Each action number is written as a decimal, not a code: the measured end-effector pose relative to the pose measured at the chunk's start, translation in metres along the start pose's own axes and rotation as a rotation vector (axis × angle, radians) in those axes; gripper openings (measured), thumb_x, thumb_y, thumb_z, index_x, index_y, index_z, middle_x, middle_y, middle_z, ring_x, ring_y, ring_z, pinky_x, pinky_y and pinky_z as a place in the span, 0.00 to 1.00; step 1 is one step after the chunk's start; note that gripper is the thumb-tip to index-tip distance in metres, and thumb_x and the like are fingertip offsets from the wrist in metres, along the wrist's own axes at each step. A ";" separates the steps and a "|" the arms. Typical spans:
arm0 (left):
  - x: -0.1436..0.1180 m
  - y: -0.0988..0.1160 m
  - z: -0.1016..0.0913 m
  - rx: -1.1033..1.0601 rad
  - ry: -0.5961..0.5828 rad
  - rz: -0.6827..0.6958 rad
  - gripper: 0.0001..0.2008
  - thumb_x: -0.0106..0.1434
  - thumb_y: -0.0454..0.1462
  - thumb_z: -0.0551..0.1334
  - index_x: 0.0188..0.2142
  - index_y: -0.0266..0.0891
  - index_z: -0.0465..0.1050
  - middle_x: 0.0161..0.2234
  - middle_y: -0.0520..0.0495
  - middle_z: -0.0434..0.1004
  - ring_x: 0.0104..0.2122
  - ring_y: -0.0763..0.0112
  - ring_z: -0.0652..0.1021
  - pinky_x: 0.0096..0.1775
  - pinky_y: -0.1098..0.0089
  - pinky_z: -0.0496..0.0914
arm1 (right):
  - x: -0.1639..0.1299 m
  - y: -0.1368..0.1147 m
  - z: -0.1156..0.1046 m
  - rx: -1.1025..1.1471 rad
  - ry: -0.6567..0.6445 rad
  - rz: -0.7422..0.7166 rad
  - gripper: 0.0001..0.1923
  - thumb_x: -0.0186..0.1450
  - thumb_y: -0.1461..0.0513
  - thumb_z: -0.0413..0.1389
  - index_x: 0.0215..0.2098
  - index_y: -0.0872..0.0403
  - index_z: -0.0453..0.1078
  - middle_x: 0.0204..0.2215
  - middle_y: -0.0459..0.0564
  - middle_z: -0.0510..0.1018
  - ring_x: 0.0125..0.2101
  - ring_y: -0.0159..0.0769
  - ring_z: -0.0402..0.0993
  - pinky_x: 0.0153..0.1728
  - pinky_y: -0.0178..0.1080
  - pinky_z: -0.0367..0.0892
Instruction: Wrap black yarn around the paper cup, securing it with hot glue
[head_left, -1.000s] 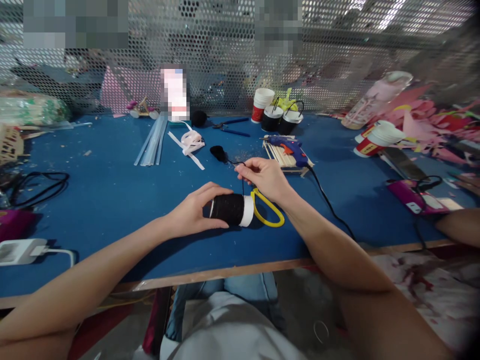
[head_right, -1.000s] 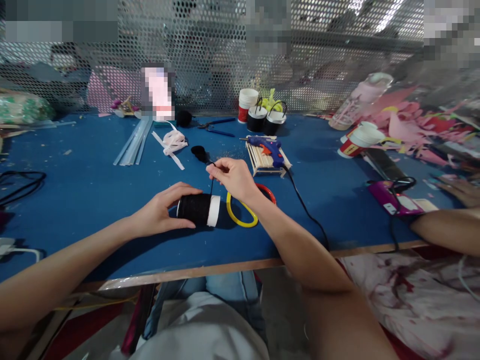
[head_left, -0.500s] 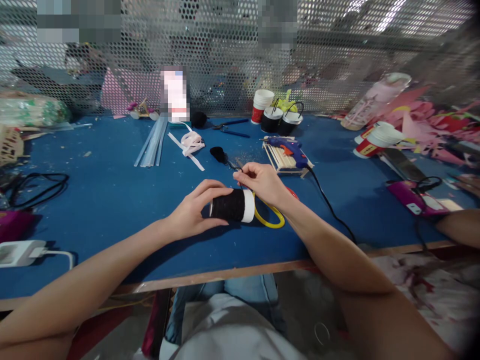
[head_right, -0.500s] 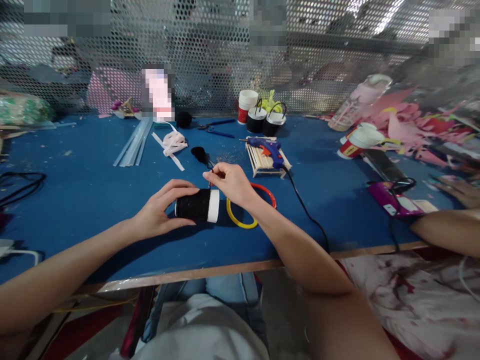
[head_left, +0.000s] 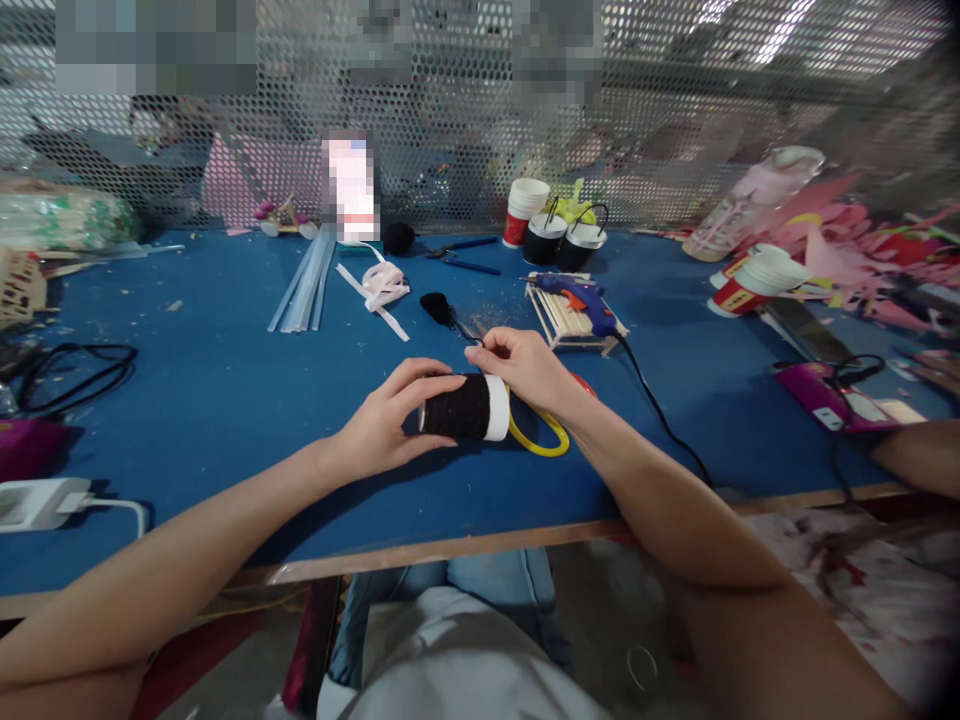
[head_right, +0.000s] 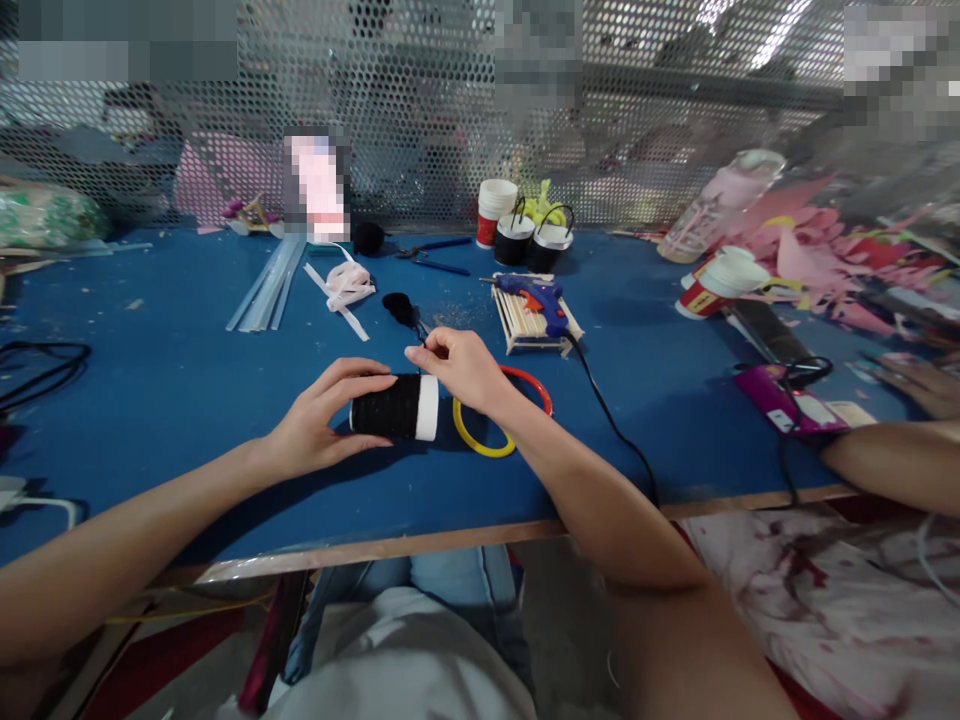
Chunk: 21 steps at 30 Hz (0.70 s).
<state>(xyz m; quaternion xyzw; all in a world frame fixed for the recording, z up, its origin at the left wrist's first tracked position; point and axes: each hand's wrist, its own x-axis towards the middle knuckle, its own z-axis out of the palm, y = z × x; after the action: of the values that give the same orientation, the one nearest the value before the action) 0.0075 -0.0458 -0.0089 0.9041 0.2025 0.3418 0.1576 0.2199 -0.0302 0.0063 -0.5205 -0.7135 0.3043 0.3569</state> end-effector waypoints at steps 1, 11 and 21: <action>0.000 0.000 0.000 0.002 0.000 0.001 0.27 0.57 0.40 0.65 0.54 0.42 0.58 0.49 0.39 0.64 0.49 0.60 0.68 0.50 0.57 0.67 | 0.000 0.000 0.000 0.001 -0.007 0.004 0.18 0.60 0.50 0.52 0.21 0.54 0.58 0.17 0.41 0.60 0.20 0.27 0.54 0.23 0.34 0.51; -0.001 -0.001 0.003 -0.078 0.035 -0.040 0.28 0.55 0.41 0.65 0.54 0.42 0.60 0.48 0.40 0.65 0.48 0.59 0.69 0.49 0.56 0.68 | 0.002 0.002 0.000 0.026 -0.050 0.051 0.18 0.59 0.51 0.54 0.21 0.55 0.60 0.17 0.41 0.61 0.20 0.26 0.54 0.22 0.33 0.51; -0.002 -0.002 0.005 -0.127 0.046 -0.047 0.28 0.55 0.41 0.66 0.54 0.42 0.60 0.48 0.40 0.65 0.48 0.59 0.69 0.49 0.55 0.67 | 0.001 0.006 0.001 0.104 -0.096 0.119 0.19 0.56 0.48 0.56 0.22 0.54 0.61 0.15 0.39 0.58 0.17 0.25 0.51 0.19 0.32 0.47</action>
<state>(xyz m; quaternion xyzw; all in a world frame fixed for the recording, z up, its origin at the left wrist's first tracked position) 0.0085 -0.0454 -0.0143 0.8791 0.2053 0.3708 0.2178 0.2219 -0.0275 0.0007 -0.5276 -0.6808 0.3864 0.3299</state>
